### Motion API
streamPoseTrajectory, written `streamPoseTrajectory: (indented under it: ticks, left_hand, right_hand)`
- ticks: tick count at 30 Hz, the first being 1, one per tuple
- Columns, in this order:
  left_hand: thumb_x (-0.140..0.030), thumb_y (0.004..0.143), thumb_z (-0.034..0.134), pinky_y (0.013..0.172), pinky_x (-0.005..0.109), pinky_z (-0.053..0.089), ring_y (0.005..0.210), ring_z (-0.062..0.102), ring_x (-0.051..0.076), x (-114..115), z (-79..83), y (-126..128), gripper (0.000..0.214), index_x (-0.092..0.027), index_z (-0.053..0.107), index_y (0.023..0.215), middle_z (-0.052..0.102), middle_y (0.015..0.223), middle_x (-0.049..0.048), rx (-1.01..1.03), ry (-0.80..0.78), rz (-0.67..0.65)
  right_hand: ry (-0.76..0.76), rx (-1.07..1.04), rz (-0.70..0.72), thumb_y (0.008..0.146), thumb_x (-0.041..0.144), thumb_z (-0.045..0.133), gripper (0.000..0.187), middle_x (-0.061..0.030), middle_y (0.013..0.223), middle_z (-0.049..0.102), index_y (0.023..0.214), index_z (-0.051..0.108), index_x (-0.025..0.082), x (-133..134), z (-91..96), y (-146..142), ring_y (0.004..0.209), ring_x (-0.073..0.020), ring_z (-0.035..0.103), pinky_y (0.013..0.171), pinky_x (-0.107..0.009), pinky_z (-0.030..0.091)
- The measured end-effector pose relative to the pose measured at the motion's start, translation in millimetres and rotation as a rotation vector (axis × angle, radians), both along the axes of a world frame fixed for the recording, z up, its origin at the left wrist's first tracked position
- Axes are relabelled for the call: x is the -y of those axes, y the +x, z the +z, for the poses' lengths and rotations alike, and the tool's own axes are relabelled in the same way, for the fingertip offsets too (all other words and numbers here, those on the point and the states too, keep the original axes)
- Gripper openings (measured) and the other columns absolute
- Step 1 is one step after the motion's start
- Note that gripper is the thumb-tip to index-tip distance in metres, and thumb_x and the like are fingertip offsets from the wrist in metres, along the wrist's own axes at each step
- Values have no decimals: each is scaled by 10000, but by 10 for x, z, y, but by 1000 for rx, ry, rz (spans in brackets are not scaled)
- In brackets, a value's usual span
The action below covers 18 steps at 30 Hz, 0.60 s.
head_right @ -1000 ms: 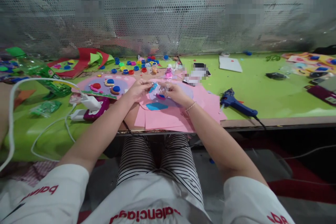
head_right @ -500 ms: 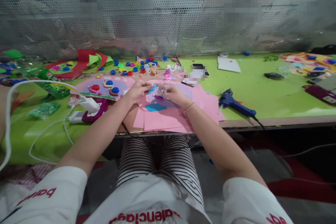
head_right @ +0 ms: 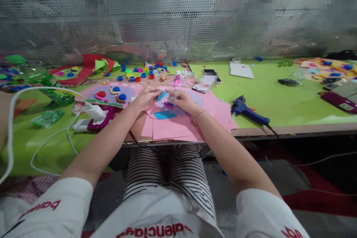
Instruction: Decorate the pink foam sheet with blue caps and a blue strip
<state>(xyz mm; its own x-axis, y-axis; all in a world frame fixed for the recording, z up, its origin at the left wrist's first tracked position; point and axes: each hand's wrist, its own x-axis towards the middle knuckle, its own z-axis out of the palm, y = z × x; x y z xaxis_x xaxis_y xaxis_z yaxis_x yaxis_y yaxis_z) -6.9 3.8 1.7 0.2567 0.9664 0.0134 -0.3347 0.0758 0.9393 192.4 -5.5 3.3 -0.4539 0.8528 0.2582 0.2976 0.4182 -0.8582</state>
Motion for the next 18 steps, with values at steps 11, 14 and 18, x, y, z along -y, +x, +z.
streamPoseTrajectory:
  ticks: [11, 14, 18]
  left_hand:
    - [-231, 645, 825, 653, 251, 488, 583, 603, 99, 47, 12, 61, 180, -116, 688, 672, 653, 619, 9, -29, 12, -32]
    - [-205, 620, 838, 612, 226, 466, 543, 587, 87, 13, -15, 43, 194, -100, 676, 642, 642, 580, 3, -94, 28, -1]
    - [-177, 649, 813, 565, 211, 439, 507, 566, 80, -7, -42, 35, 168, -96, 667, 628, 628, 557, 0, -103, 24, 36]
  right_hand:
    - [60, 12, 11, 781, 370, 689, 439, -26, 1128, 704, 1209, 659, 275, 18, 11, -14, 1010, -237, 641, 913, -421, 521]
    - [-56, -19, 89, 790, 367, 668, 488, -25, 1092, 712, 1263, 622, 252, 22, 17, -2, 956, -218, 643, 904, -414, 516]
    - [-159, -67, 125, 762, 345, 685, 523, -30, 1012, 723, 1265, 621, 217, -1, 2, 0, 867, -195, 637, 907, -412, 502]
